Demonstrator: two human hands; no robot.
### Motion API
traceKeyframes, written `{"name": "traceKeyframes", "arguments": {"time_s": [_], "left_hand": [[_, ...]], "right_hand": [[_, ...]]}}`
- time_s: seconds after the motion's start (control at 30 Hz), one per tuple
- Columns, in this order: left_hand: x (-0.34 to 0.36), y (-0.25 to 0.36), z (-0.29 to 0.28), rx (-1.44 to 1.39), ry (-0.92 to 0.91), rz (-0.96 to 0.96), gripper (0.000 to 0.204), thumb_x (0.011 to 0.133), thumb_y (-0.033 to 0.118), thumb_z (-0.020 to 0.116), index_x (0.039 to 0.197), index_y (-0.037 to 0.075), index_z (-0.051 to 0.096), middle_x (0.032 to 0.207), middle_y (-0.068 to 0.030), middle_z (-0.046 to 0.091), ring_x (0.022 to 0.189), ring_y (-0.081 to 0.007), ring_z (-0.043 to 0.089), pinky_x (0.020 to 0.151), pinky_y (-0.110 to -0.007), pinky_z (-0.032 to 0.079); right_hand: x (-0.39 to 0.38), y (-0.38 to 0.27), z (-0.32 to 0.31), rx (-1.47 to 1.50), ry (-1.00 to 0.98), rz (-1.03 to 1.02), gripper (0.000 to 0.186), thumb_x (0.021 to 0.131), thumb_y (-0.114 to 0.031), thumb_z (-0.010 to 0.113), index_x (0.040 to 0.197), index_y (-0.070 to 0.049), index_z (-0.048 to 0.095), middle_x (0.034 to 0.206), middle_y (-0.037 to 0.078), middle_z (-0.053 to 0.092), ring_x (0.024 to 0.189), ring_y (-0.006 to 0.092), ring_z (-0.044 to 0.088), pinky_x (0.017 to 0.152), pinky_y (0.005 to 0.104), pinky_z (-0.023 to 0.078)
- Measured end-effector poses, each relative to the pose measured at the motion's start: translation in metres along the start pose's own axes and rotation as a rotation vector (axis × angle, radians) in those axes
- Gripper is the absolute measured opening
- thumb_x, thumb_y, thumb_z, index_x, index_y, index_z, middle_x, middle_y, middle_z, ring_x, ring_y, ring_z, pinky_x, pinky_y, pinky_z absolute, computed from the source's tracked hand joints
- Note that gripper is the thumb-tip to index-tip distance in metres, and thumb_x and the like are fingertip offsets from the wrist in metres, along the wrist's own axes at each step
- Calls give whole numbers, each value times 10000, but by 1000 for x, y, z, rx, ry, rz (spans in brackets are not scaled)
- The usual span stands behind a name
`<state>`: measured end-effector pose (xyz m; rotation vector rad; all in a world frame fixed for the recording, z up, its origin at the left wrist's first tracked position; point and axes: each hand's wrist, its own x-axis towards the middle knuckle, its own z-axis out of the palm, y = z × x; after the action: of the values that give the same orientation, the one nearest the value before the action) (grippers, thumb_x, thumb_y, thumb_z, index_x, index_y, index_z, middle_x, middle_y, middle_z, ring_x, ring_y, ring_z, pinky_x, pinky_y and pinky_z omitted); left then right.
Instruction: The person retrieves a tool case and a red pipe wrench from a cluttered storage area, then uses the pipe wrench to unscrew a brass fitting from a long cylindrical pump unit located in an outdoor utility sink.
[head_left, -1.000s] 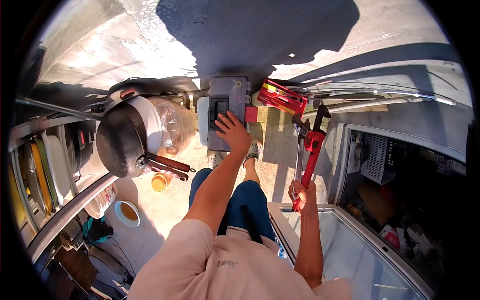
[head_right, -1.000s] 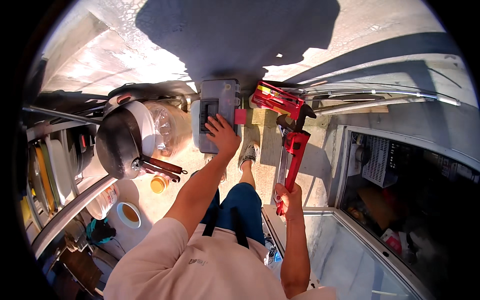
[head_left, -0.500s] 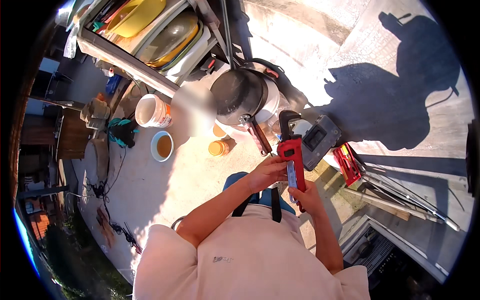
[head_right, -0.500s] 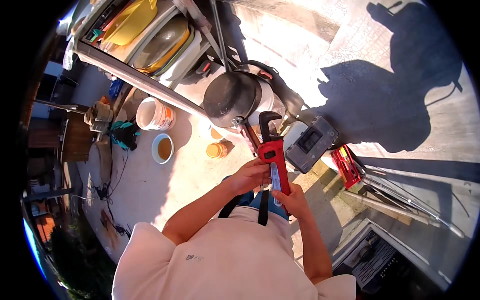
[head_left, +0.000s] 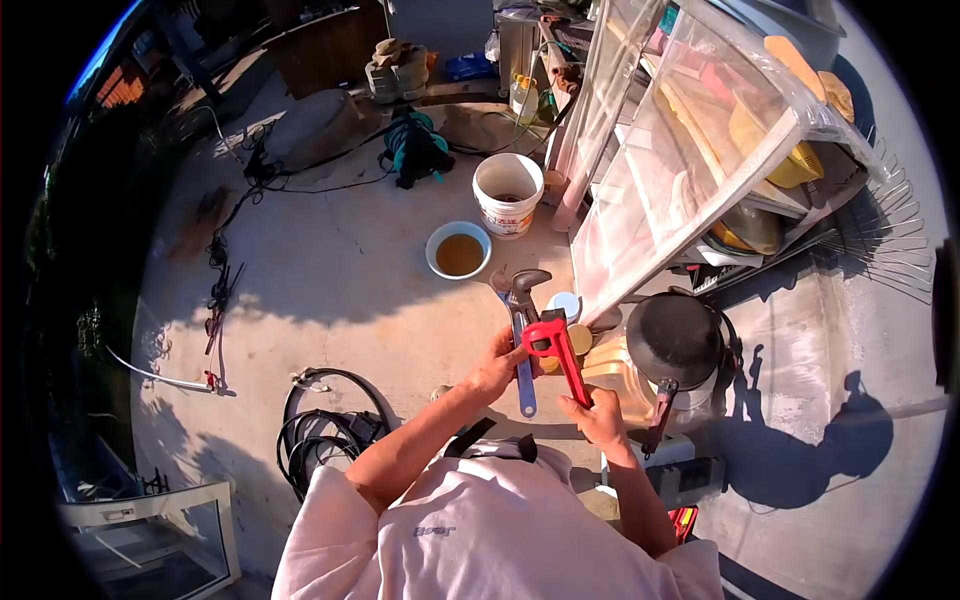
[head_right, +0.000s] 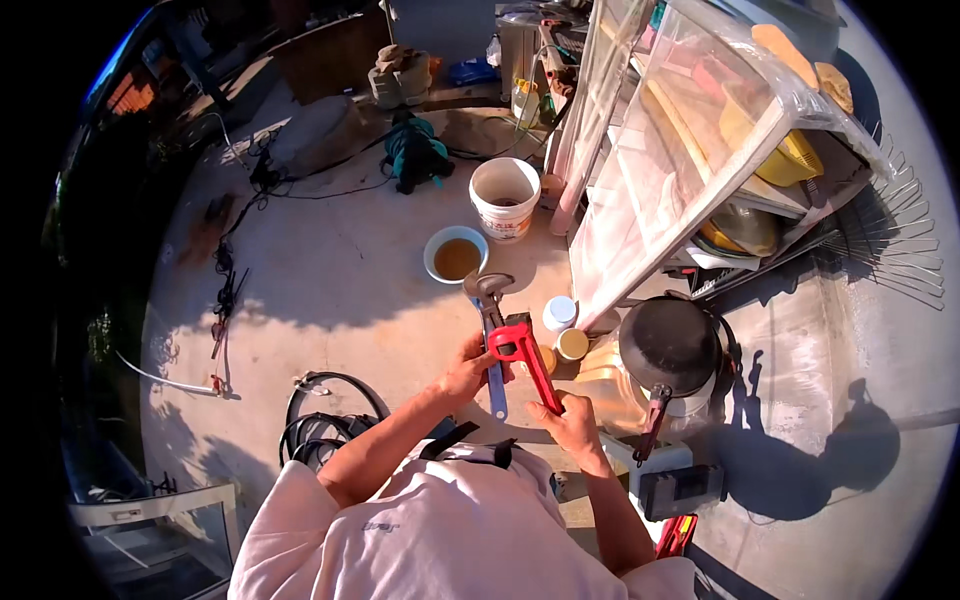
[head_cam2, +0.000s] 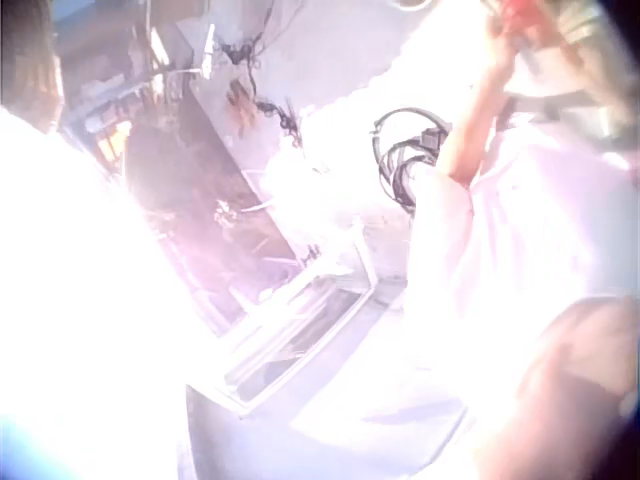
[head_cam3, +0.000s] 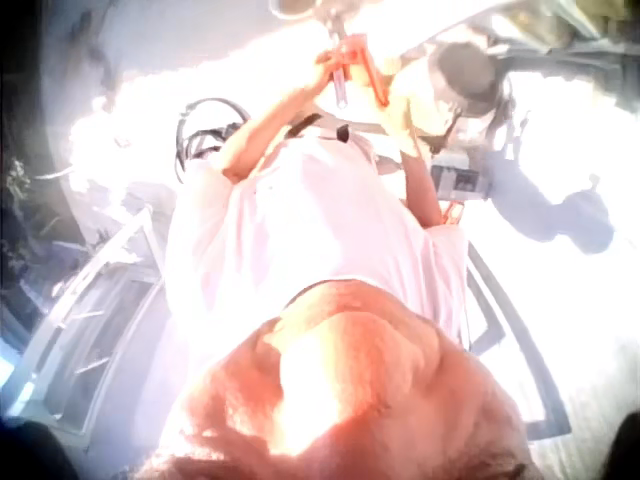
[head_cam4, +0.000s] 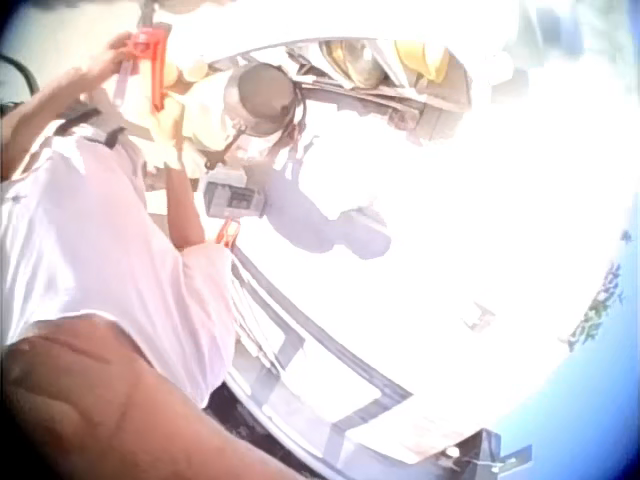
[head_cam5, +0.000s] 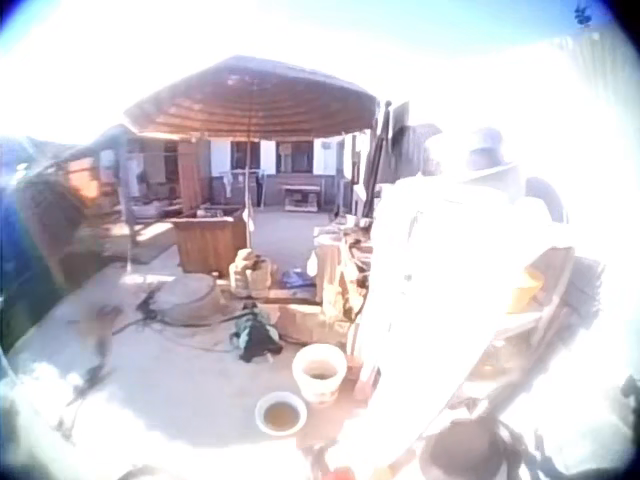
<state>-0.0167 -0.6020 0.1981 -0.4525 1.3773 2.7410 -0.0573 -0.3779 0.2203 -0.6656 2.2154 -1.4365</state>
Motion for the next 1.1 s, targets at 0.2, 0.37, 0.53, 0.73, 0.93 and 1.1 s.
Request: {"name": "traceKeyframes", "arguments": {"time_s": [0.2, 0.37, 0.53, 0.73, 0.93, 1.1], "left_hand": [[-17, 151, -199, 386, 292, 62, 100, 978, 104, 491, 902, 48, 459, 734, -57, 561, 612, -146, 569, 550, -282, 456], [-64, 203, -395, 592, 664, -109, 102, 925, 76, 492, 829, 53, 466, 637, -47, 518, 436, -117, 450, 391, -281, 336], [-165, 152, -549, 394, 1005, -343, 124, 848, 79, 496, 732, 51, 464, 542, -89, 489, 386, -166, 437, 356, -322, 359], [-196, 121, -518, 79, 1330, -827, 293, 871, 226, 511, 651, 33, 522, 486, -107, 485, 399, -219, 482, 355, -359, 376], [-86, 179, -562, 186, 964, -1042, 332, 905, 273, 497, 658, 52, 514, 489, -88, 483, 382, -198, 470, 346, -342, 351], [3, 283, -689, 409, 765, -1041, 364, 933, 311, 485, 664, 67, 507, 492, -72, 481, 369, -181, 461, 338, -327, 331]], "right_hand": [[131, -22, 86, -3, -2, -49, 311, 823, -276, 738, 728, 5, 641, 556, 69, 545, 526, 142, 521, 499, 320, 400], [229, -63, 118, 100, -129, 243, 339, 847, -341, 713, 729, -37, 622, 559, 6, 563, 445, 78, 511, 402, 255, 383], [348, -67, 147, 160, -127, 286, 333, 839, -349, 716, 759, -41, 615, 547, -1, 514, 440, 82, 495, 390, 251, 381], [482, -55, 184, 80, -50, 455, 319, 830, -301, 723, 706, -46, 578, 560, 0, 525, 435, 93, 491, 388, 260, 384], [565, -66, 216, 46, 22, 725, 314, 837, -296, 716, 703, -47, 581, 545, 15, 530, 420, 102, 489, 367, 268, 360], [611, -54, 268, 153, 157, 692, 298, 862, -273, 699, 707, -52, 573, 546, 11, 521, 424, 105, 496, 390, 269, 387]]}}
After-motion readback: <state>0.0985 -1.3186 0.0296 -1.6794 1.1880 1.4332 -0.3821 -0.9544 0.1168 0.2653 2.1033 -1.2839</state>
